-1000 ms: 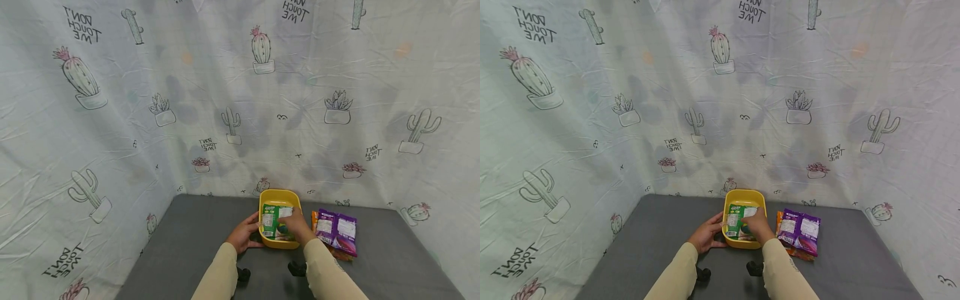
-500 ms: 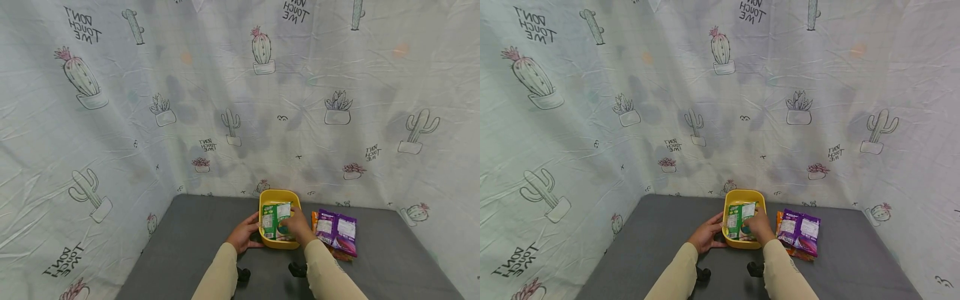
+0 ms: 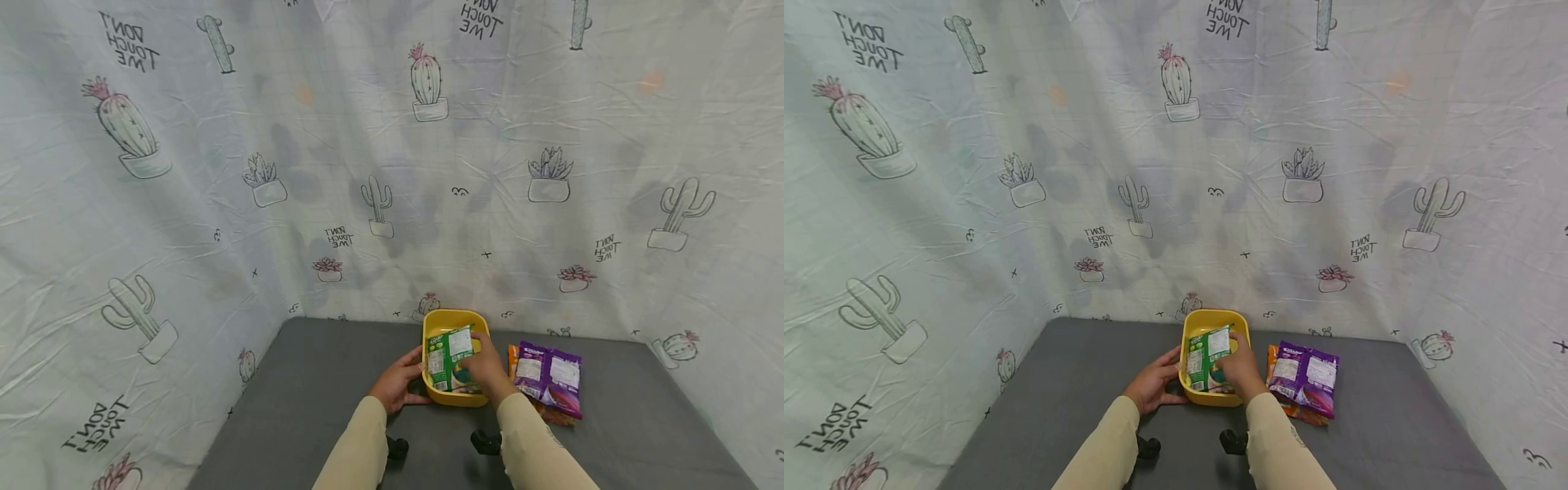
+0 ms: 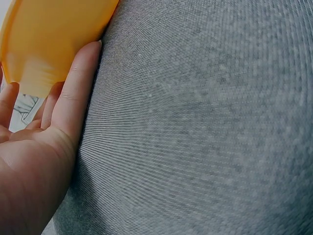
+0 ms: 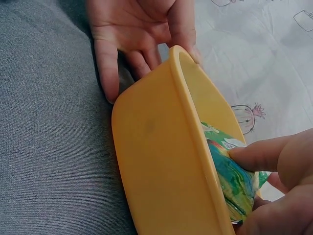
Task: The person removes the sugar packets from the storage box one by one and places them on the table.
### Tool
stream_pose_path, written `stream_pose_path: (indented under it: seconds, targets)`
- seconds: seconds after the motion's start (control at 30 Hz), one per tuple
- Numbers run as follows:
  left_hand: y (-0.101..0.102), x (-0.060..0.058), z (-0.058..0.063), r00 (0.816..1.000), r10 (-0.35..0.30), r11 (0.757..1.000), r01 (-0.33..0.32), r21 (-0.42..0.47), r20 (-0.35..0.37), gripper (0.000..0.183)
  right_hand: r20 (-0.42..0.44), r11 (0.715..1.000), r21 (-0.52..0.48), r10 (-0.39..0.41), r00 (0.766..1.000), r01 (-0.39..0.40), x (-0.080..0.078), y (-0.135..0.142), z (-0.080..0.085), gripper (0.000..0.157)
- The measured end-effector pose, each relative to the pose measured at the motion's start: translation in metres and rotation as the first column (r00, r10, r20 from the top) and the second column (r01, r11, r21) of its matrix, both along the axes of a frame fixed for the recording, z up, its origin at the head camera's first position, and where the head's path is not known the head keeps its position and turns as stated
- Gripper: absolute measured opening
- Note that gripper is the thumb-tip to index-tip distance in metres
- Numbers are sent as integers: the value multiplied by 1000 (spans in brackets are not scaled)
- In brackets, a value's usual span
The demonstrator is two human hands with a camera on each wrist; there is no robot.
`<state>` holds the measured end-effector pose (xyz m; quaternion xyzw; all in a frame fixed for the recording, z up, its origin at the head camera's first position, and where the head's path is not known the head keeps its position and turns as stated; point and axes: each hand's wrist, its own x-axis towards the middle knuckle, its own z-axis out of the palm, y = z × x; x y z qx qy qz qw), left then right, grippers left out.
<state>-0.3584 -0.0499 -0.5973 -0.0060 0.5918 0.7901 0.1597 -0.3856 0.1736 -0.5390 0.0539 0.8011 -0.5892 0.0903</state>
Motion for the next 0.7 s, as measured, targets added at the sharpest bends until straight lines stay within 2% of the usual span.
stream_pose_path:
  seconds: [0.47, 0.7]
  targets:
    - [1, 1, 2, 1000, 6, 1000, -6, -15, 8, 60, -63, 996, -94, 3, 998, -9, 1, 6, -2, 72]
    - [1, 0, 1, 1000, 7, 1000, -7, -16, 5, 62, -56, 990, -141, -19, 998, 11, 0, 9, 0, 73]
